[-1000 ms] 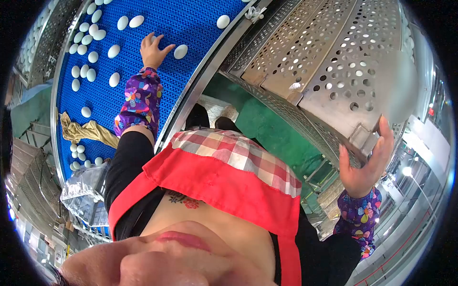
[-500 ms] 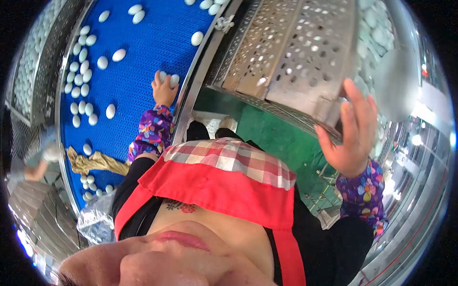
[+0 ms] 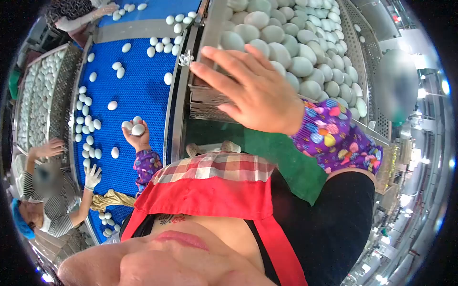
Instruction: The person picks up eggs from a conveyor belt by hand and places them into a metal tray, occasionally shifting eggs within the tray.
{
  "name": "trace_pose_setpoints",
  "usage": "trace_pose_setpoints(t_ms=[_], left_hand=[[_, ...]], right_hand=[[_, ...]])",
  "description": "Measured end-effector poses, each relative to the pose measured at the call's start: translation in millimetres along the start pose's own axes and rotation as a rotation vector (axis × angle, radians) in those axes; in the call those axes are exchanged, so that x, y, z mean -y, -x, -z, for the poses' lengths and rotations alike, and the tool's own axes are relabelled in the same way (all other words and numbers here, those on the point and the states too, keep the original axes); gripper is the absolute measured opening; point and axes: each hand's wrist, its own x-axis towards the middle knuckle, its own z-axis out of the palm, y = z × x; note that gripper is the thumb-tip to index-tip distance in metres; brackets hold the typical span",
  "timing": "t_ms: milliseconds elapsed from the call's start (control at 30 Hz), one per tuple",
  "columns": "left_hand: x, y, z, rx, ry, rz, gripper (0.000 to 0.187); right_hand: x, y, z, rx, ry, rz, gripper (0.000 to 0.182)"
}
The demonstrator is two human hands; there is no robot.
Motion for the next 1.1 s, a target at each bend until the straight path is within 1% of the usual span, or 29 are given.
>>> trace_pose_setpoints(t_ms=[33, 133, 167, 200, 233, 267, 300, 333, 367, 400, 433, 467, 500, 533, 600, 633, 667, 700, 733, 767, 800, 833, 867, 900, 933, 967, 1033, 1067, 1100], left_hand=[[-7.5, 12.5, -25.0, 0.037, -0.04, -0.033, 0.042], [-21.6, 47.3, -114.5, 0.248, -0.209, -0.186, 0.045], [-28.2, 57.9, -142.6, 0.368, -0.233, -0.156, 0.042], [-27.0, 73.8, -178.3, 0.451, -0.329, -0.259, 0.043], [-39.6, 65.8, -199.1, 0.538, -0.388, -0.297, 0.046], [-34.7, 80.0, -234.1, 0.62, -0.44, -0.413, 0.05], [-36.9, 82.4, -260.2, 0.772, -0.466, -0.392, 0.054], [-30.4, 96.1, -293.8, 0.91, -0.573, -0.487, 0.052], [-13.2, 121.5, -333.1, 0.944, -0.573, -0.562, 0.045], [-8.0, 121.3, -361.6, 1.102, -0.78, -0.684, 0.039], [0.6, 130.4, -384.2, 1.025, -0.879, -0.588, 0.037], [11.9, 151.4, -410.1, 0.962, -1.128, -0.654, 0.036], [17.8, 122.7, -431.3, 1.114, -1.323, -0.761, 0.036], [47.1, 154.6, -456.0, 1.178, -1.359, -0.793, 0.037], [69.2, 156.6, -488.6, 1.061, -1.782, -1.29, 0.048], [78.2, 149.9, -499.5, 1.048, -1.877, -1.292, 0.051], [88.5, 138.9, -508.4, 1.038, -1.977, -1.289, 0.055], [98.9, 125.6, -516.2, 1.047, -1.982, -1.292, 0.055], [111.7, 112.2, -525.9, 0.966, -2.185, -1.256, 0.055], [126.2, 97.1, -535.0, 0.875, -2.38, -1.219, 0.056], [142.6, 72.0, -533.1, 0.772, -2.375, -1.336, 0.053], [142.4, 64.0, -526.7, 0.784, -2.376, -1.355, 0.053], [149.4, 56.0, -521.8, 0.712, -2.351, -1.526, 0.053], [157.4, 53.3, -519.4, 0.636, -2.318, -1.688, 0.053], [166.2, 65.6, -518.5, 0.676, -2.472, -1.499, 0.057], [170.0, 58.7, -519.6, 0.686, -2.478, -1.497, 0.057], [170.8, 35.7, -519.2, 0.662, -2.341, -1.399, 0.059], [163.7, 25.8, -514.2, 0.65, -2.275, -1.347, 0.059], [166.1, 28.3, -512.6, 0.657, -2.277, -1.346, 0.059]], right_hand=[[-1.9, 0.2, -2.3, -0.031, -0.003, -0.002, 0.08], [-11.9, 6.9, -14.2, -0.112, -0.083, 0.057, 0.077], [-14.4, 7.2, -19.1, -0.137, -0.087, 0.054, 0.077], [-16.0, 6.7, -24.0, -0.155, -0.117, 0.073, 0.077], [-10.6, -5.5, -33.7, -0.165, -0.145, 0.098, 0.076], [-10.1, -6.8, -34.5, -0.216, -0.138, 0.118, 0.073], [-12.5, -4.2, -29.9, -0.227, -0.139, 0.127, 0.073], [-14.5, -3.3, -25.2, -0.272, -0.165, 0.127, 0.072], [-18.1, -3.1, -17.4, -0.317, -0.19, 0.129, 0.071], [-31.7, -1.5, -6.3, -0.418, -0.266, 0.174, 0.068], [-40.0, 3.5, 16.3, -0.389, -0.331, 0.067, 0.06], [-52.2, 1.5, 24.7, -0.593, -0.254, 0.114, 0.052], [-62.0, 9.8, 45.7, -0.594, -0.293, 0.001, 0.046], [-91.5, 19.7, 45.0, -0.645, -0.191, -0.024, 0.054], [-116.9, 33.2, 45.8, -0.781, -0.185, -0.245, 0.053], [-119.4, 32.5, 48.1, -0.786, -0.179, -0.232, 0.053], [-122.4, 33.0, 49.5, -0.764, -0.137, -0.33, 0.053], [-123.9, 35.0, 47.8, -0.739, -0.101, -0.443, 0.053], [-126.1, 32.4, 47.7, -0.7, 0.016, -0.394, 0.052], [-124.0, 30.8, 45.0, -0.712, 0.02, -0.404, 0.052], [-120.5, 27.9, 40.7, -0.68, 0.129, -0.367, 0.051], [-113.7, 21.5, 36.6, -0.647, 0.235, -0.331, 0.051], [-116.6, 21.9, 33.9, -0.632, 0.152, -0.34, 0.051], [-119.6, 24.0, 31.4, -0.639, 0.151, -0.353, 0.051], [-130.0, 28.8, 22.8, -0.612, 0.16, -0.367, 0.051], [-129.2, 29.5, 20.5, -0.59, 0.18, -0.372, 0.051], [-127.0, 29.2, 18.8, -0.575, 0.18, -0.408, 0.052], [-120.4, 23.7, 15.2, -0.587, 0.185, -0.387, 0.052], [-123.4, 25.7, 15.1, -0.604, 0.194, -0.364, 0.052]])
